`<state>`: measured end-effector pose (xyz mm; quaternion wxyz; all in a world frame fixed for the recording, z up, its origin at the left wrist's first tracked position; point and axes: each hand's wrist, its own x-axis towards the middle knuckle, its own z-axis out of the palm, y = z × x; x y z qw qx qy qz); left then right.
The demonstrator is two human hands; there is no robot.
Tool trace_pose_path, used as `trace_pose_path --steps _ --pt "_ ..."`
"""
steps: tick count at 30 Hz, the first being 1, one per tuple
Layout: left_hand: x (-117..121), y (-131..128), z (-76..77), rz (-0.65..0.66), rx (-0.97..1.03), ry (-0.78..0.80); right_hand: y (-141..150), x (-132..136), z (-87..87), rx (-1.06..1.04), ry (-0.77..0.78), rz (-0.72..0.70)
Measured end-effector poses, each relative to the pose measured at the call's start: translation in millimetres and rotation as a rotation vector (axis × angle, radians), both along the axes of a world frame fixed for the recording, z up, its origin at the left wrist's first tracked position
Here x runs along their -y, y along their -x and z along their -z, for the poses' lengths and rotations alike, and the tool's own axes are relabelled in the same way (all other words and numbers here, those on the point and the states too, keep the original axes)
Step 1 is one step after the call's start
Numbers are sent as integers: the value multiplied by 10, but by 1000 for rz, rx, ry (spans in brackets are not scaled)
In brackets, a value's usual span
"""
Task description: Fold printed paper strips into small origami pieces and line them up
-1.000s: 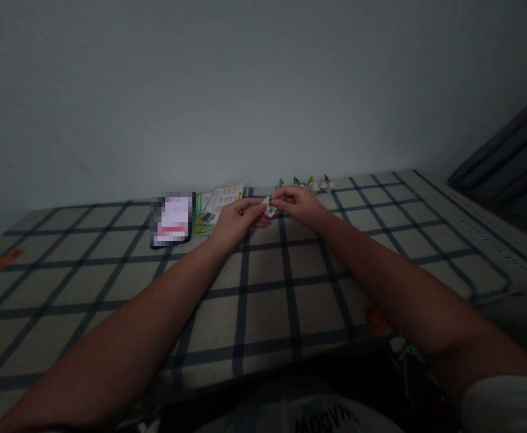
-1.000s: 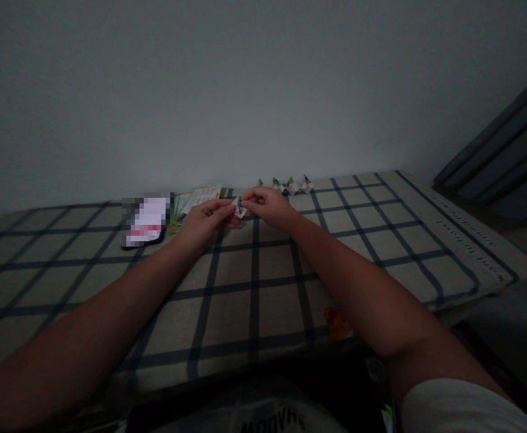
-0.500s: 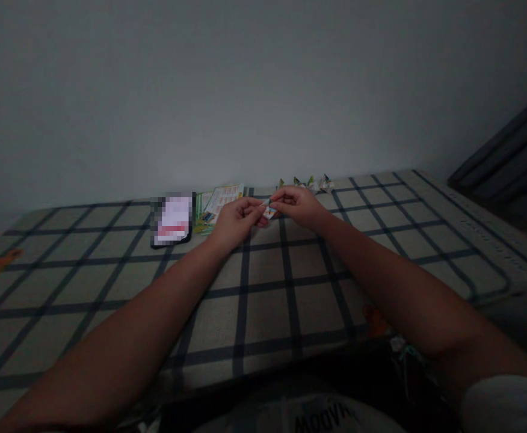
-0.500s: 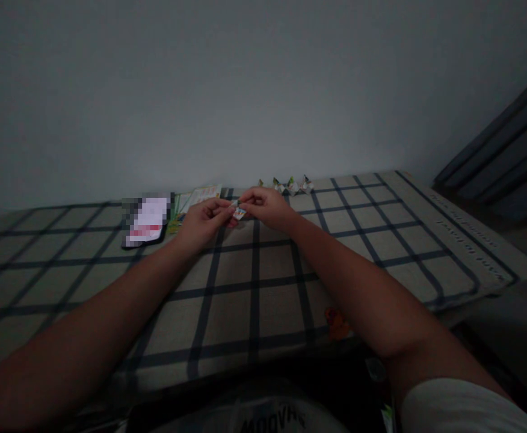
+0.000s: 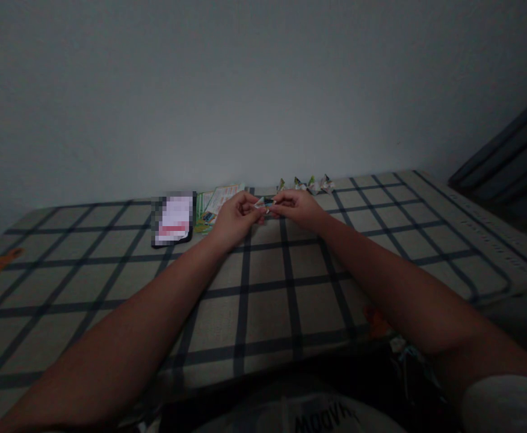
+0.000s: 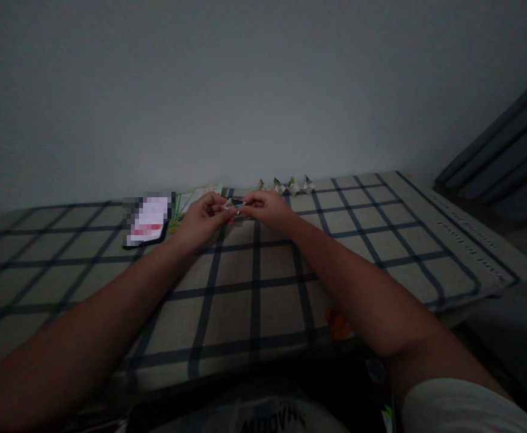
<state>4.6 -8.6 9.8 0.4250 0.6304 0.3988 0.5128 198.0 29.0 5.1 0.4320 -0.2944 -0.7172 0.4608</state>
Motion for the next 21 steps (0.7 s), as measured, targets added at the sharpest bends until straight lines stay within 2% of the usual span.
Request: trace_pose_path --steps 5,10,16,21 --pt "12 -7 21 16 -17 17 -32 25 -48 114 -62 44" --pt "6 18 61 24 -62 -3 -53 10 -36 132 -33 25" --pt "10 41 43 -23 -200 -60 -26 12 10 91 -10 -22" --pt "39 52 24 -12 -385 -139 -38 1 -14 80 -10 -55"
